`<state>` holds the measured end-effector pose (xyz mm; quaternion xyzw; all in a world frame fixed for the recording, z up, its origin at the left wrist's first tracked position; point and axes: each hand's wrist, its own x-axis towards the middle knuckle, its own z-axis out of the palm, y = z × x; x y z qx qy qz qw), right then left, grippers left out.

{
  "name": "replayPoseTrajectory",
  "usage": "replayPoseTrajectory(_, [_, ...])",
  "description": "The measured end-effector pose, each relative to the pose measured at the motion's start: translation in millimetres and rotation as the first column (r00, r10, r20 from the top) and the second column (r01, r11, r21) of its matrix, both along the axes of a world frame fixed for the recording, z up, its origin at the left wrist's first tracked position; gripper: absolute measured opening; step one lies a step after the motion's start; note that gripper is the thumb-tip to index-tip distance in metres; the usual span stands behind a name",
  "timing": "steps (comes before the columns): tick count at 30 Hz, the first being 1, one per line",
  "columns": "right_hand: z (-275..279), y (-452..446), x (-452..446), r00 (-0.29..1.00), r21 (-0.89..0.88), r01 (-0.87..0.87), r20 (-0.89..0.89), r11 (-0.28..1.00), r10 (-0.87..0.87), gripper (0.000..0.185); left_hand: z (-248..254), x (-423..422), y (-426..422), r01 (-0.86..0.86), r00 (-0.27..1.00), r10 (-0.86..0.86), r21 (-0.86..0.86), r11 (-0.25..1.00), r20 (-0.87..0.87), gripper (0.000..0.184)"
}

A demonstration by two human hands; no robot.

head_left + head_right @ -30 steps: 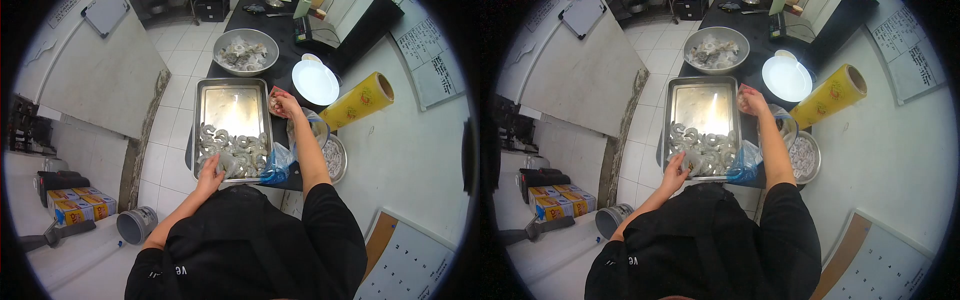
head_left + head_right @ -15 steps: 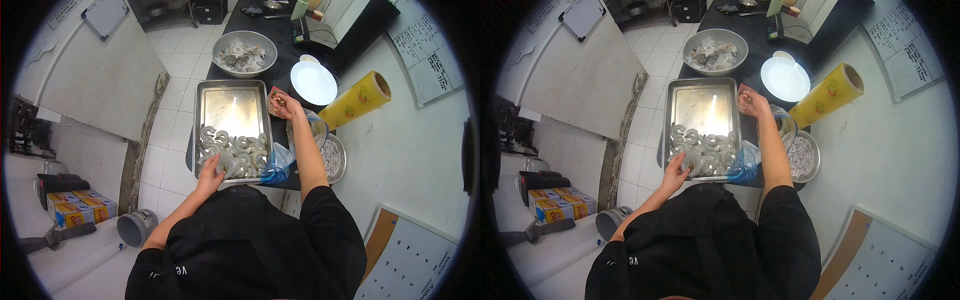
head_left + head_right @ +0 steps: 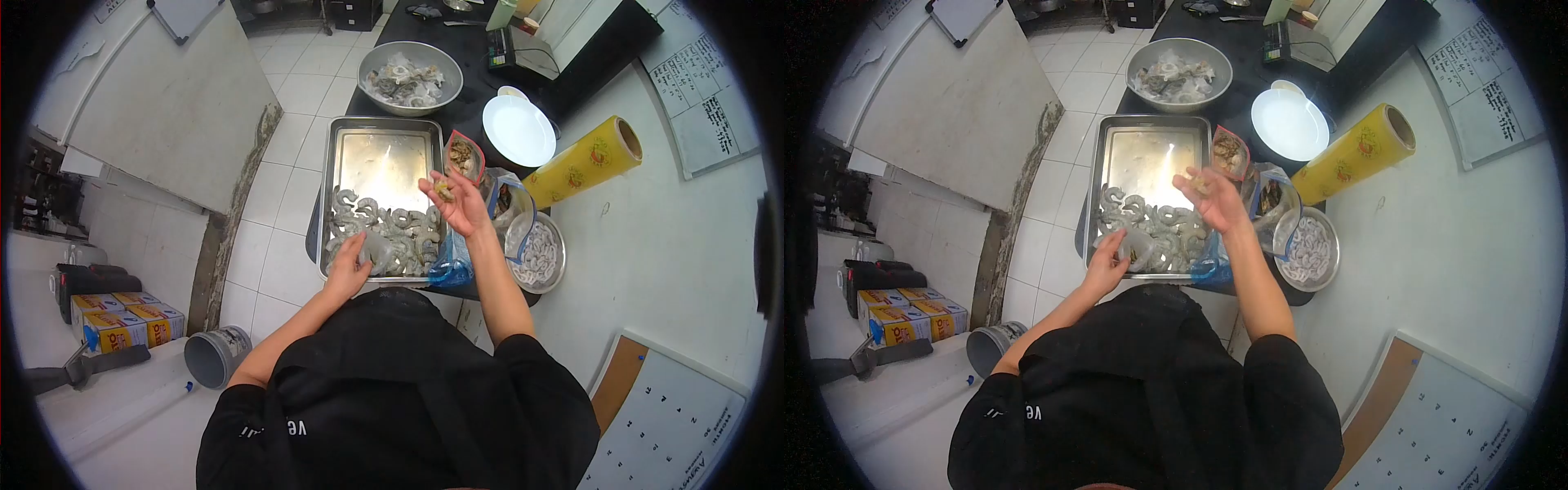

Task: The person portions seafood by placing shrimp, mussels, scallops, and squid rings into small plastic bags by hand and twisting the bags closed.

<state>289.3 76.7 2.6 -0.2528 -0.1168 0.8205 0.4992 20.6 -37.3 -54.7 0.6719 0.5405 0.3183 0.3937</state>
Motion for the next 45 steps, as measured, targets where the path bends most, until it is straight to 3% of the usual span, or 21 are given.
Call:
replayPoseTrajectory(3, [-6, -19, -12, 0.990, 0.024, -0.080, 0.121, 0.996, 0.077, 0.043, 1, 0, 0, 0.004, 1.000, -0.004, -0.033, 0.999, 0.009, 0.060])
replayPoseTrajectory(7, [2, -33, -24, 0.969, 0.074, -0.247, -0.007, 0.966, 0.248, 0.054, 2, 0, -1, -0.010, 0.999, 0.011, -0.026, 1.000, 0.037, 0.061])
replayPoseTrajectory(13, [-15, -55, -47, 0.911, -0.067, -0.394, 0.100, 0.917, 0.399, 0.051, -3, -4, 0, -0.036, 0.992, 0.036, -0.001, 0.999, 0.121, 0.065])
replayPoseTrajectory(15, [-34, -60, -61, 0.867, -0.109, -0.466, 0.140, 0.878, 0.478, 0.046, -5, -10, -2, -0.013, 0.995, 0.021, -0.077, 0.997, 0.102, 0.070])
replayPoseTrajectory(17, [-52, -62, -81, 0.881, -0.190, -0.427, 0.131, 0.884, 0.454, 0.040, -6, -9, -3, 0.012, 0.978, 0.017, -0.134, 0.991, 0.207, 0.071])
replayPoseTrajectory(20, [-55, -66, -108, 0.799, -0.298, -0.338, 0.411, 0.893, 0.440, 0.036, -12, -11, -7, -0.032, 0.979, 0.053, -0.106, 0.994, 0.195, 0.071])
replayPoseTrajectory(21, [-53, -66, -108, 0.798, -0.298, -0.338, 0.412, 0.893, 0.440, 0.036, -10, -12, -7, -0.066, 0.982, 0.085, -0.114, 0.991, 0.168, 0.071])
replayPoseTrajectory(26, [-24, -68, -107, 0.560, -0.273, -0.458, 0.650, 0.846, 0.513, 0.038, 0, -15, -12, -0.144, 0.986, 0.149, -0.083, 0.986, 0.067, 0.072])
replayPoseTrajectory(29, [-24, -55, -80, 0.587, -0.188, -0.539, 0.615, 0.821, 0.527, 0.038, -2, -17, -12, -0.171, 0.979, 0.173, -0.032, 0.985, 0.110, 0.070])
replayPoseTrajectory(31, [-15, -42, -62, 0.655, -0.138, -0.453, 0.619, 0.881, 0.434, 0.037, -3, -20, -10, -0.184, 0.973, 0.180, 0.008, 0.983, 0.147, 0.068])
replayPoseTrajectory(33, [-11, -28, -39, 0.648, 0.072, -0.264, 0.752, 0.962, 0.122, 0.032, -2, -24, -8, -0.211, 0.945, 0.202, 0.009, 0.977, 0.256, 0.068])
replayPoseTrajectory(34, [-23, -20, -27, 0.649, 0.069, -0.259, 0.751, 0.963, 0.120, 0.032, 13, -26, -8, -0.180, 0.948, 0.195, -0.082, 0.980, 0.253, 0.068])
replayPoseTrajectory(36, [-64, -10, -8, 0.345, 0.082, -0.353, 0.937, 0.932, 0.048, 0.024, 18, -28, -7, -0.206, 0.950, 0.210, -0.042, 0.978, 0.230, 0.068])
replayPoseTrajectory(37, [-71, -13, -11, 0.346, 0.082, -0.350, 0.937, 0.933, 0.047, 0.024, 19, -29, -6, -0.237, 0.950, 0.232, -0.001, 0.972, 0.207, 0.069])
replayPoseTrajectory(39, [-89, -21, -24, -0.110, -0.101, -0.524, 0.993, 0.846, 0.050, 0.016, 22, -32, -3, -0.267, 0.945, 0.250, 0.060, 0.962, 0.211, 0.068])
replayPoseTrajectory(40, [-107, -24, -29, -0.110, -0.100, -0.523, 0.993, 0.846, 0.050, 0.016, 23, -33, -2, -0.300, 0.938, 0.270, 0.122, 0.946, 0.219, 0.067])
replayPoseTrajectory(42, [-141, -27, -38, -0.421, 0.012, -0.641, 0.830, 0.767, -0.365, 0.013, 23, -37, 0, -0.319, 0.935, 0.291, 0.121, 0.940, 0.201, 0.067])
replayPoseTrajectory(45, [-171, -22, -48, -0.495, -0.095, -0.623, 0.816, 0.777, -0.298, 0.014, 26, -37, -1, -0.355, 0.927, 0.330, 0.130, 0.926, 0.180, 0.066])
